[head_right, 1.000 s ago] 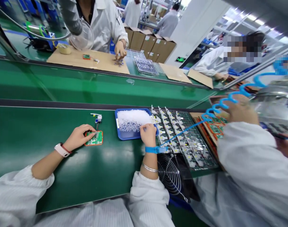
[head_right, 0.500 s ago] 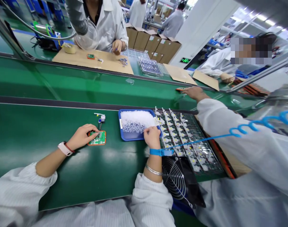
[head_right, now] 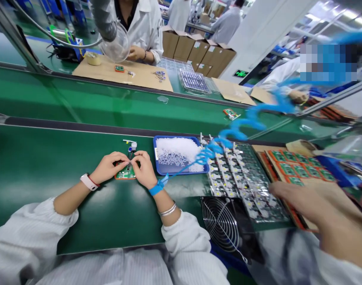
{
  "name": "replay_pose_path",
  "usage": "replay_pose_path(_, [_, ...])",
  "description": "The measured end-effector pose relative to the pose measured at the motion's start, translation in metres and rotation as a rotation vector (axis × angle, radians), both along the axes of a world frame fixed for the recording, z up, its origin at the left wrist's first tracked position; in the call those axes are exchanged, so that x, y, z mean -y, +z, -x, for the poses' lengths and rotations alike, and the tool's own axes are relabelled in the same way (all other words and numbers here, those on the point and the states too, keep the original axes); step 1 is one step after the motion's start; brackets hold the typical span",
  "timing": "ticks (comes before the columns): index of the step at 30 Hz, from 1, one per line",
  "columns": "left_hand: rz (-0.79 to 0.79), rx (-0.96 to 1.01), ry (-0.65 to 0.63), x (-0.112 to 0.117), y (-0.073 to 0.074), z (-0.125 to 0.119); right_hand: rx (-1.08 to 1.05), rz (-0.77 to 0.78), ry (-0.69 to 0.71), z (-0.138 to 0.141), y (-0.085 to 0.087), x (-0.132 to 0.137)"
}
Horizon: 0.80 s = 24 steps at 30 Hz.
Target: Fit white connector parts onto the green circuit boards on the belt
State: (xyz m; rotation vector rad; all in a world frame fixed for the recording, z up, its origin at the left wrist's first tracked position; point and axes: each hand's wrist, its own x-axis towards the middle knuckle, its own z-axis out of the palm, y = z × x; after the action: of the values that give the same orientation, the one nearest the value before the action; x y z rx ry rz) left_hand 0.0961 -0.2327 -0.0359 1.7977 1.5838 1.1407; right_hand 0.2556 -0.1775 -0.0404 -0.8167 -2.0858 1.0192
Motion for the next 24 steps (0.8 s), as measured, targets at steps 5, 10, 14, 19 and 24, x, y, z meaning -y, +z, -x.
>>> replay_pose_path(5, [0.034, -0.035, 0.004, -0.0013, -0.0026, 0.0001, 0.067, 0.023, 0.065, -0.0066, -0.0069, -0.0069])
replay_pose_path(10, [0.041, -0.079, -0.006, -0.0004, -0.004, -0.0009, 0.113, 0.04, 0.097, -0.0062, -0.0075, -0.006])
replay_pose_path(14, [0.067, -0.09, 0.01, -0.0014, -0.0021, 0.0011, 0.094, 0.075, 0.065, -0.0057, -0.008, -0.0078])
replay_pose_path(19, [0.059, -0.058, 0.011, -0.0004, -0.0006, 0.0023, 0.043, 0.08, 0.062, -0.0063, -0.0076, -0.0076])
replay_pose_path(24, [0.038, -0.065, -0.041, 0.0018, -0.0002, 0.0008, -0.001, 0.069, 0.093, -0.0073, -0.0049, -0.0045])
